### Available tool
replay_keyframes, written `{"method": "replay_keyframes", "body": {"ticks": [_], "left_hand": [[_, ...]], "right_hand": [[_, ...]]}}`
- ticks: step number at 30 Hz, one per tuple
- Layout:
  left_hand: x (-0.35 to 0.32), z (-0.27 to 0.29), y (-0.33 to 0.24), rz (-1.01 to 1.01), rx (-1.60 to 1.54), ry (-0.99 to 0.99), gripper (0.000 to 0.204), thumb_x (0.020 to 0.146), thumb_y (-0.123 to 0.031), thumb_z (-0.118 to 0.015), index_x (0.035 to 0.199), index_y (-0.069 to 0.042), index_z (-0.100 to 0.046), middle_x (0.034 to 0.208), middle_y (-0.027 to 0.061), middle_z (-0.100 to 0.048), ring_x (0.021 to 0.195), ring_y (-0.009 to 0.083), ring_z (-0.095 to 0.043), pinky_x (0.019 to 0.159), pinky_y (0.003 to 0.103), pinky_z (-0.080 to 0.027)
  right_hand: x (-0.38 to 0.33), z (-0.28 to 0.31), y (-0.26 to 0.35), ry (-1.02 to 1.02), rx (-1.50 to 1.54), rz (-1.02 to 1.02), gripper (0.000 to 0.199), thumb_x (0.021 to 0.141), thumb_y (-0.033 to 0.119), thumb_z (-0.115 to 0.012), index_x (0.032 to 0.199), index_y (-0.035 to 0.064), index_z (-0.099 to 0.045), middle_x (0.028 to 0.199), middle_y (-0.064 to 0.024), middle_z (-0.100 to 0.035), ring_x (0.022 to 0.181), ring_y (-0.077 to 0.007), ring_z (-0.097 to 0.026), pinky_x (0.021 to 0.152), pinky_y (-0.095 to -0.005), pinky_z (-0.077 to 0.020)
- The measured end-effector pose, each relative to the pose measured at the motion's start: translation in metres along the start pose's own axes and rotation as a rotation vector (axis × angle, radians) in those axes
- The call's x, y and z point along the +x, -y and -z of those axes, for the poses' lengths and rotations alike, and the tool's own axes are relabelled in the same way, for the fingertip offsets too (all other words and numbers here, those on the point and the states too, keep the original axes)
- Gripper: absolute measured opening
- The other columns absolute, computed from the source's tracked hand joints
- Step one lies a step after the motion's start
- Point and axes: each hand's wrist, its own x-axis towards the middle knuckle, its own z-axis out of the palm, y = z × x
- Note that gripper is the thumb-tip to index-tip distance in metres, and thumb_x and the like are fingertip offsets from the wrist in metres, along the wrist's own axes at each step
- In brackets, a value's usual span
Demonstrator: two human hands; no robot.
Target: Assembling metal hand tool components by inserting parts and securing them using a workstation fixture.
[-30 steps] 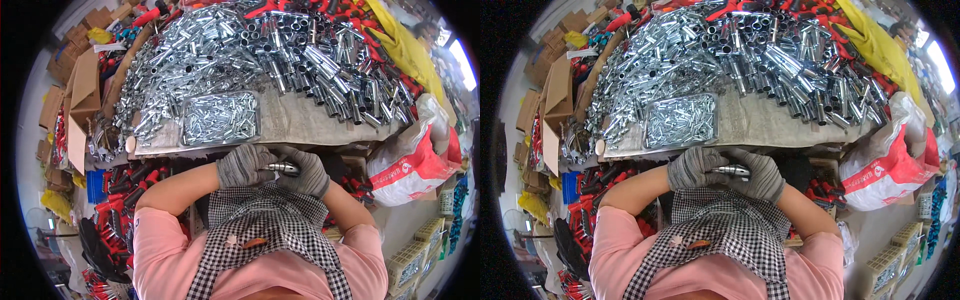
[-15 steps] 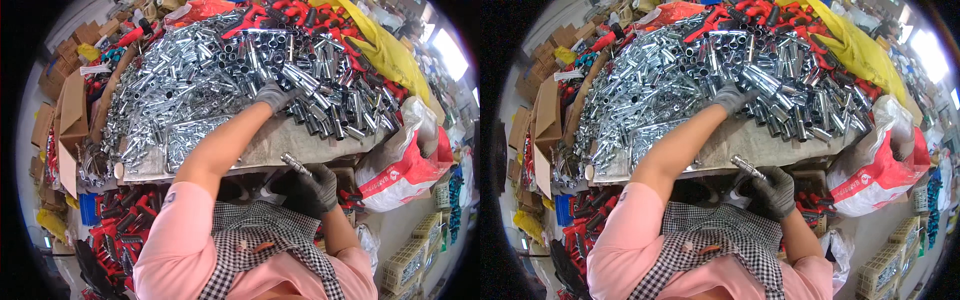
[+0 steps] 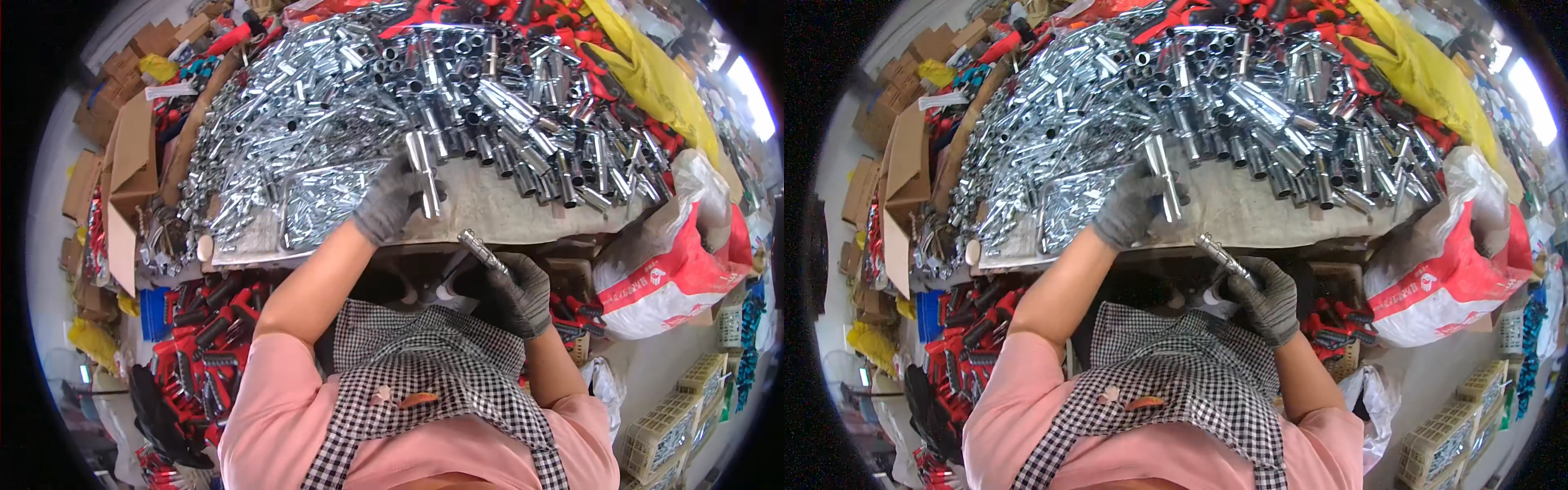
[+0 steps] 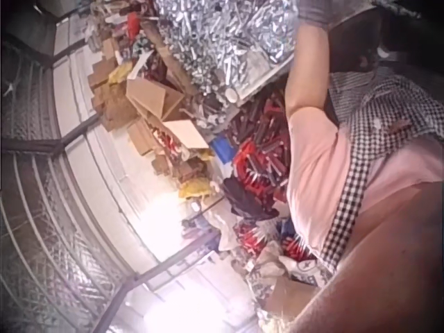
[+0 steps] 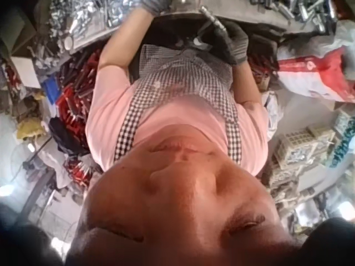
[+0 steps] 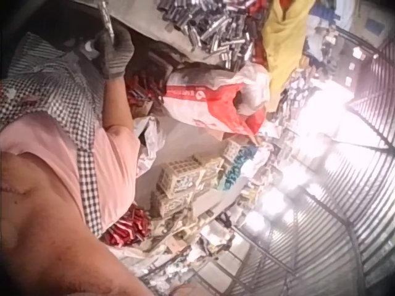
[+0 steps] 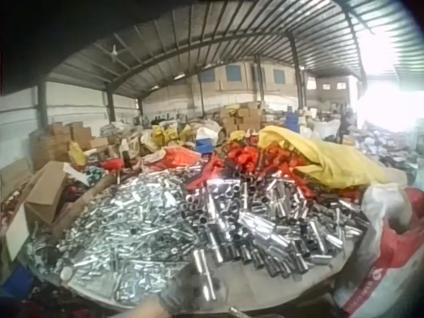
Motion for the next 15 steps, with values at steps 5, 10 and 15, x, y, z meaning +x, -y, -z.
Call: {"method": "replay_keyframes", "body": {"ticks": [5,10,15], "left_hand": [[-0.062,0.020,-0.002,-0.113,-0.031,-0.059,0.046,0.072,-0.016,-0.079,0.108,-0.009,-0.052,0.098,0.0075,-0.061,0.091,0.0274,-0.065,0.071,0.036,-0.057],[-0.076,0.042,0.005,-0.373,0.211,-0.209,0.083,0.064,-0.017,-0.087,0.131,-0.016,-0.037,0.097,0.0018,-0.055,0.088,0.0159,-0.056,0.074,0.028,-0.052],[-0.096,0.041,-0.001,-0.379,0.175,-0.187,0.068,0.067,-0.021,-0.085,0.118,-0.013,-0.041,0.095,0.0048,-0.056,0.083,0.0155,-0.058,0.072,0.029,-0.052]], "right_hand": [[-0.008,-0.017,-0.006,0.062,-0.109,-0.011,0.033,0.080,0.013,-0.071,0.107,-0.0034,-0.062,0.089,-0.0092,-0.069,0.080,-0.0116,-0.063,0.075,-0.0268,-0.0515],[-0.010,-0.031,-0.002,0.063,-0.202,0.038,0.031,0.078,0.010,-0.071,0.106,-0.0022,-0.063,0.088,-0.0090,-0.069,0.078,-0.0106,-0.063,0.072,-0.0258,-0.0514],[-0.011,-0.042,0.002,0.072,-0.315,0.150,0.031,0.077,0.013,-0.073,0.104,-0.0002,-0.065,0.084,-0.0076,-0.067,0.076,-0.0098,-0.061,0.071,-0.0254,-0.0506]]}}
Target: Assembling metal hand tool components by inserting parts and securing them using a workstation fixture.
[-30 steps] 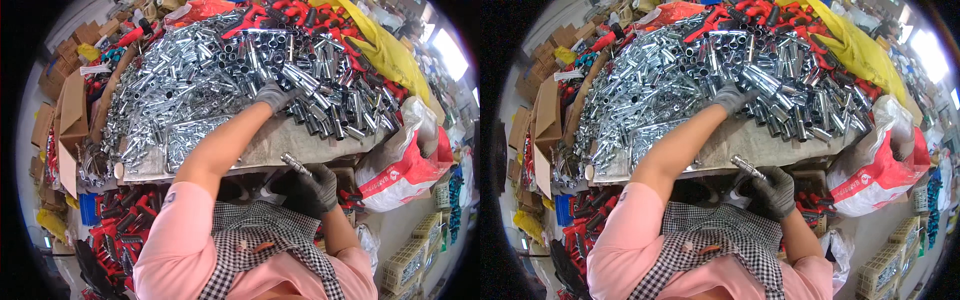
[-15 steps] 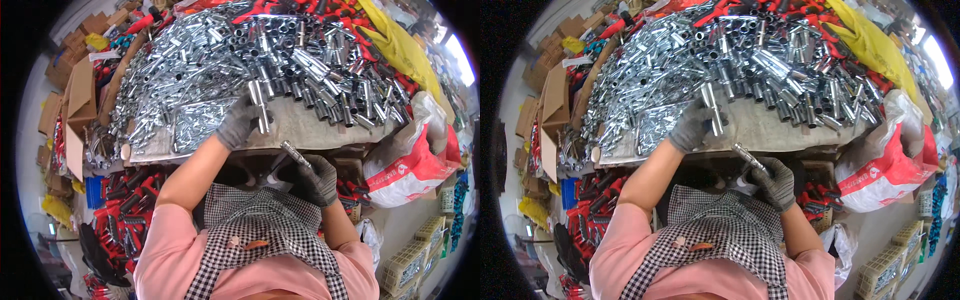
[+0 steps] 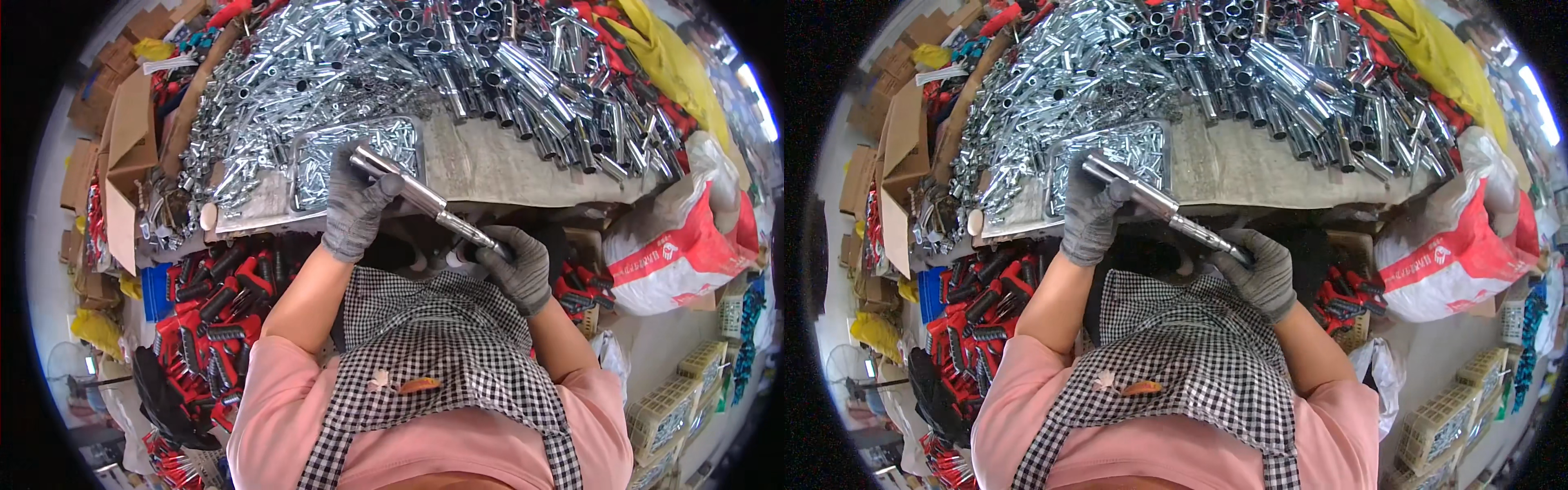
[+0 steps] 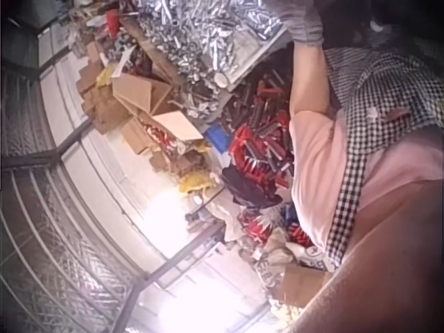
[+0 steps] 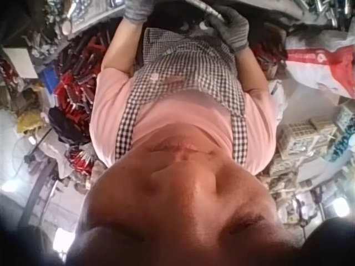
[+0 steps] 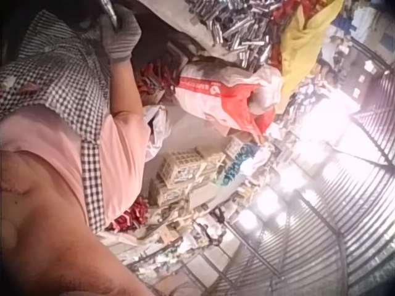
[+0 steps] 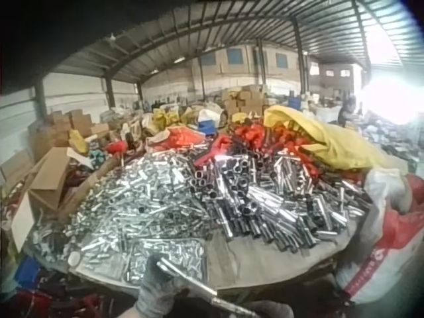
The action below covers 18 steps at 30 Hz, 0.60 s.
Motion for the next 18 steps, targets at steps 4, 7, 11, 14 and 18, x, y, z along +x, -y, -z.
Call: {"method": "replay_keyframes", "body": {"ticks": [4,7,11,14,18], "left_hand": [[-0.013,-0.002,-0.005,-0.035,-0.048,-0.060,0.063,0.070,-0.020,-0.083,0.115,-0.008,-0.041,0.093,0.0059,-0.058,0.084,0.0166,-0.059,0.075,0.029,-0.054],[-0.024,0.011,0.004,0.109,0.027,-0.074,0.064,0.070,-0.027,-0.084,0.113,-0.005,-0.042,0.093,0.0053,-0.057,0.084,0.0148,-0.058,0.074,0.027,-0.051],[-0.041,0.010,0.014,-0.098,0.310,-0.191,0.065,0.071,-0.028,-0.083,0.115,-0.004,-0.042,0.088,0.0052,-0.059,0.076,0.0132,-0.058,0.066,0.026,-0.051],[-0.041,0.011,-0.010,0.075,0.151,-0.050,0.057,0.076,-0.030,-0.079,0.114,-0.003,-0.047,0.080,0.0063,-0.063,0.060,0.0132,-0.061,0.050,0.023,-0.051],[-0.040,0.038,-0.027,0.319,0.150,0.166,0.047,0.075,-0.033,-0.078,0.103,-0.001,-0.058,0.077,0.0109,-0.066,0.059,0.0204,-0.065,0.044,0.026,-0.051]], "right_hand": [[-0.001,-0.004,0.001,0.001,-0.073,0.055,0.032,0.075,0.011,-0.075,0.104,0.0000,-0.065,0.083,-0.0058,-0.067,0.076,-0.0087,-0.061,0.071,-0.0250,-0.0510],[0.002,-0.007,0.006,0.045,-0.093,0.066,0.031,0.075,0.010,-0.075,0.103,0.0001,-0.065,0.083,-0.0057,-0.068,0.076,-0.0084,-0.062,0.071,-0.0250,-0.0515],[0.002,-0.017,-0.001,0.106,-0.032,0.101,0.029,0.076,0.010,-0.074,0.102,-0.0005,-0.065,0.084,-0.0057,-0.068,0.075,-0.0089,-0.062,0.069,-0.0246,-0.0520],[0.005,-0.017,0.005,0.151,0.050,0.070,0.029,0.076,0.010,-0.075,0.101,-0.0011,-0.065,0.085,-0.0057,-0.068,0.076,-0.0090,-0.063,0.070,-0.0244,-0.0520],[0.008,-0.014,0.006,0.194,0.113,-0.102,0.030,0.076,0.012,-0.076,0.101,-0.0014,-0.065,0.085,-0.0055,-0.068,0.078,-0.0087,-0.062,0.072,-0.0245,-0.0518]]}}
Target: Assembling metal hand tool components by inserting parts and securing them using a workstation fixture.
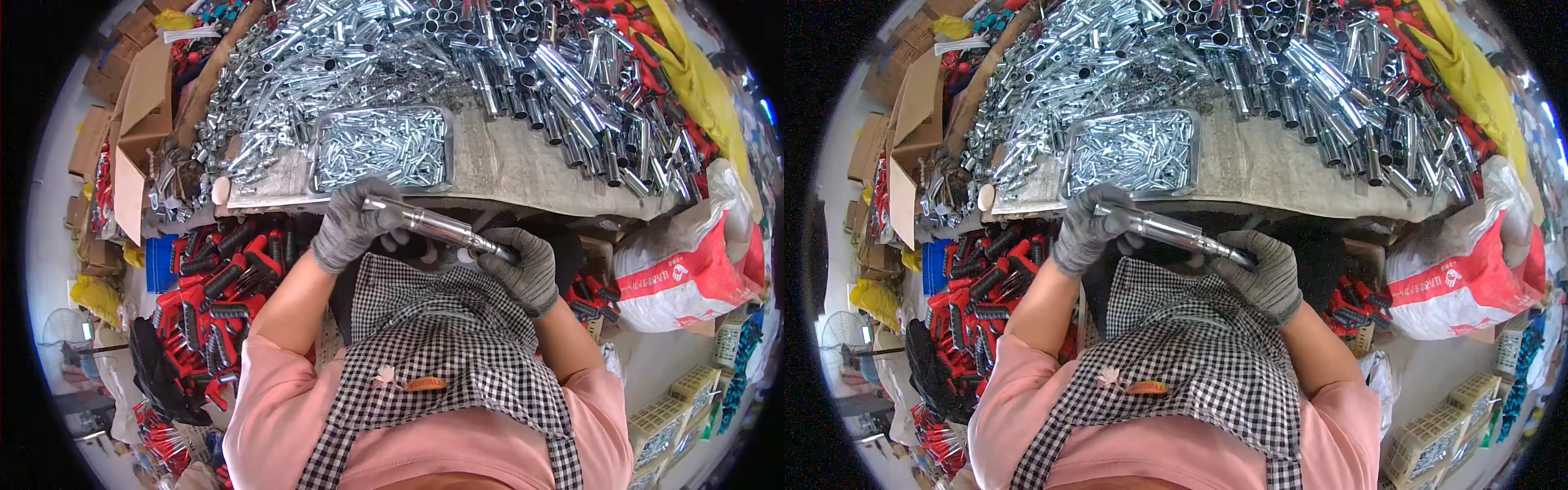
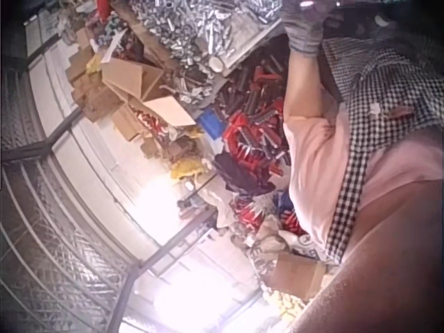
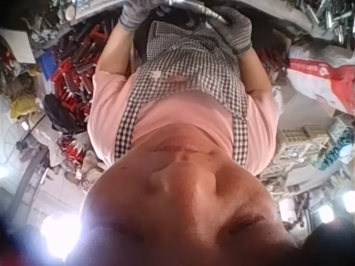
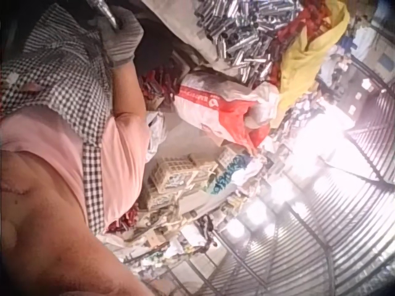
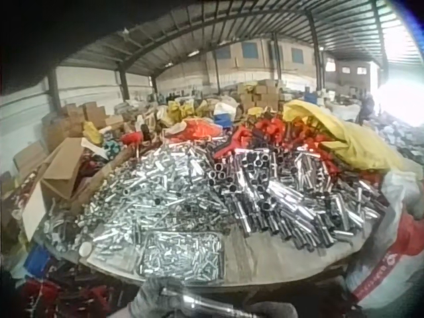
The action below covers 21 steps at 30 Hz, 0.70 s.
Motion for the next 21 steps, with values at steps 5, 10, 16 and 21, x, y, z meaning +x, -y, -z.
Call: {"method": "replay_keyframes", "body": {"ticks": [5,10,16,21], "left_hand": [[0.004,0.024,-0.011,-0.296,0.497,0.292,0.039,0.071,-0.023,-0.081,0.098,0.000,-0.065,0.089,0.0076,-0.067,0.077,0.0177,-0.065,0.068,0.028,-0.052],[0.004,0.006,-0.018,-0.285,0.659,0.354,0.036,0.064,-0.012,-0.082,0.097,-0.006,-0.067,0.086,0.0067,-0.065,0.079,0.0176,-0.063,0.071,0.029,-0.048],[-0.010,-0.007,-0.011,-0.383,0.631,0.335,0.030,0.064,-0.014,-0.082,0.089,-0.007,-0.066,0.081,0.0052,-0.063,0.074,0.0209,-0.060,0.066,0.032,-0.048],[-0.008,-0.017,0.003,-0.354,0.691,0.370,0.027,0.068,-0.027,-0.081,0.084,-0.010,-0.068,0.079,0.0059,-0.064,0.070,0.0237,-0.060,0.064,0.033,-0.048]], "right_hand": [[0.006,-0.002,0.002,0.118,-0.126,0.192,0.032,0.075,0.013,-0.078,0.101,-0.0013,-0.065,0.086,-0.0065,-0.069,0.076,-0.0098,-0.063,0.070,-0.0250,-0.0524],[0.015,-0.010,0.004,0.107,-0.274,0.217,0.035,0.069,0.013,-0.081,0.097,0.0013,-0.064,0.086,-0.0070,-0.068,0.078,-0.0123,-0.064,0.071,-0.0269,-0.0527],[0.016,-0.017,0.011,0.196,-0.159,0.189,0.076,0.059,0.020,-0.088,0.122,0.0038,-0.049,0.095,-0.0105,-0.066,0.087,-0.0151,-0.066,0.076,-0.0282,-0.0528],[0.024,-0.039,0.007,0.357,-0.265,0.122,0.074,0.062,0.028,-0.087,0.123,0.0023,-0.055,0.099,-0.0128,-0.067,0.091,-0.0183,-0.066,0.081,-0.0302,-0.0529]]}}
